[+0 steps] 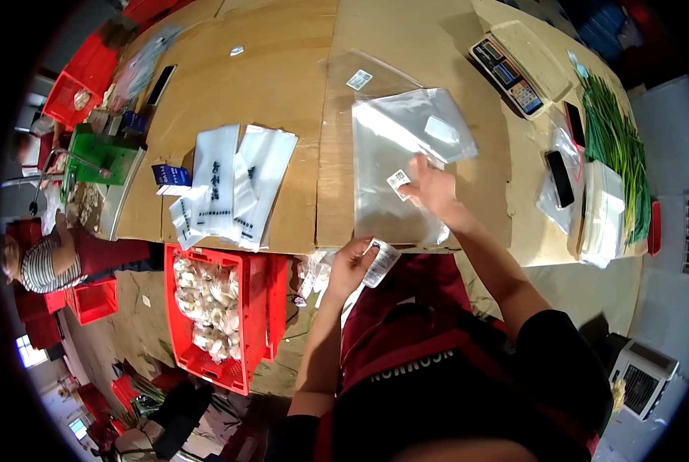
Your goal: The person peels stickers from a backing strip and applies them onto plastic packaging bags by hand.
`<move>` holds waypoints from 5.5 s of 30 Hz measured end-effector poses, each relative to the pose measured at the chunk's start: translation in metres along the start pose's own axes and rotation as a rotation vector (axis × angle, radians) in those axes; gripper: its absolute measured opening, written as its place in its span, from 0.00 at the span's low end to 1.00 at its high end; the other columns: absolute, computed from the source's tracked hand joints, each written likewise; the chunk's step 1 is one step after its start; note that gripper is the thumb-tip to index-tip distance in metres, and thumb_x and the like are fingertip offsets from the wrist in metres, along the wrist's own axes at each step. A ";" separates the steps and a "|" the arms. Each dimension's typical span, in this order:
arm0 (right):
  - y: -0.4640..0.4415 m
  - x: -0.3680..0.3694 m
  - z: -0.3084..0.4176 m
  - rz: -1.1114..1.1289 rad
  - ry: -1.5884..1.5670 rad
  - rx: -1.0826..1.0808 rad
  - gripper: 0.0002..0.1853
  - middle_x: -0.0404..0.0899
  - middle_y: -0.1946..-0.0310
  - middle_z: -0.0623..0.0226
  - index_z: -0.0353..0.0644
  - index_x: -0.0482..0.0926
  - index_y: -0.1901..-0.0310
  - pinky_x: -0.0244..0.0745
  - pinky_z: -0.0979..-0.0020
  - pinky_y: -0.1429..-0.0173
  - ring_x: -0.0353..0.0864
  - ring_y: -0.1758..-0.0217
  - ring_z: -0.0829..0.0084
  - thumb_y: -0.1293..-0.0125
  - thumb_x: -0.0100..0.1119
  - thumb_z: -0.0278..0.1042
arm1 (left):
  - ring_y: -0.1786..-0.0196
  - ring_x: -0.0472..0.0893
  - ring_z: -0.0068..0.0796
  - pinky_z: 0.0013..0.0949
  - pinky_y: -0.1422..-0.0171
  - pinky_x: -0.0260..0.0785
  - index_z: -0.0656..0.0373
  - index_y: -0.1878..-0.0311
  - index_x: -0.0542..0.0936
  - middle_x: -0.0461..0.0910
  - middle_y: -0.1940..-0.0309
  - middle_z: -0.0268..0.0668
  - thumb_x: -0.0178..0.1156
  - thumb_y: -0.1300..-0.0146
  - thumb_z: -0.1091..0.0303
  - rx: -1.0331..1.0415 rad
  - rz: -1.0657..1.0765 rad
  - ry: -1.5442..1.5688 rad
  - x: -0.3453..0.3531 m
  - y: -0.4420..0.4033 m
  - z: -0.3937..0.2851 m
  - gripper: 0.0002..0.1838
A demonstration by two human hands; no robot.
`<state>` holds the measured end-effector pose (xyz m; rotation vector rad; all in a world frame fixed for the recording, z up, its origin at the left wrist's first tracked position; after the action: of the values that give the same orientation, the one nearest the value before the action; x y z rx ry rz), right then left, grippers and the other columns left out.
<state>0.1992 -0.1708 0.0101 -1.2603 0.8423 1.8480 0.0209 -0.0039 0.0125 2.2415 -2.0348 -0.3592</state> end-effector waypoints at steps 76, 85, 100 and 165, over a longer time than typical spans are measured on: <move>0.041 0.089 -0.055 -0.394 -0.319 -0.435 0.21 0.65 0.48 0.64 0.40 0.60 0.43 0.60 0.66 0.41 0.65 0.46 0.69 0.38 0.48 0.31 | 0.79 0.63 0.15 0.25 0.75 0.58 0.62 0.79 0.67 0.64 0.85 0.30 0.57 0.44 0.68 -0.054 -0.128 -0.121 0.020 0.038 0.017 0.13; 0.038 0.084 -0.046 -0.397 -0.340 -0.440 0.23 0.64 0.47 0.64 0.40 0.58 0.42 0.59 0.66 0.39 0.64 0.44 0.70 0.37 0.48 0.31 | 0.80 0.65 0.21 0.28 0.74 0.59 0.61 0.77 0.69 0.65 0.85 0.32 0.56 0.43 0.64 -0.062 -0.114 -0.240 0.003 0.054 0.015 0.13; 0.069 0.061 -0.020 -0.506 0.361 -0.678 0.16 0.71 0.59 0.59 0.40 0.68 0.51 0.66 0.63 0.54 0.70 0.56 0.62 0.41 0.47 0.31 | 0.80 0.71 0.25 0.30 0.74 0.63 0.61 0.75 0.73 0.72 0.84 0.37 0.57 0.44 0.62 -0.108 -0.157 -0.175 0.004 0.073 0.036 0.12; 0.101 0.028 -0.003 -0.431 -0.039 -0.343 0.15 0.70 0.48 0.68 0.47 0.74 0.56 0.52 0.60 0.40 0.64 0.42 0.62 0.45 0.54 0.38 | 0.75 0.75 0.34 0.34 0.69 0.66 0.62 0.72 0.75 0.75 0.80 0.42 0.55 0.44 0.59 -0.126 -0.028 -0.298 0.010 0.065 0.041 0.13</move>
<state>0.1073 -0.2196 -0.0060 -1.4722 0.2050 1.6950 -0.0507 -0.0173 -0.0138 2.2543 -2.0449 -0.8457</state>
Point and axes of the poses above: each hand's wrist, its own y-axis away from the middle knuckle, its own x-axis out of the palm, z = x × y, the point moved 1 cm from there along -y, towards the middle knuckle
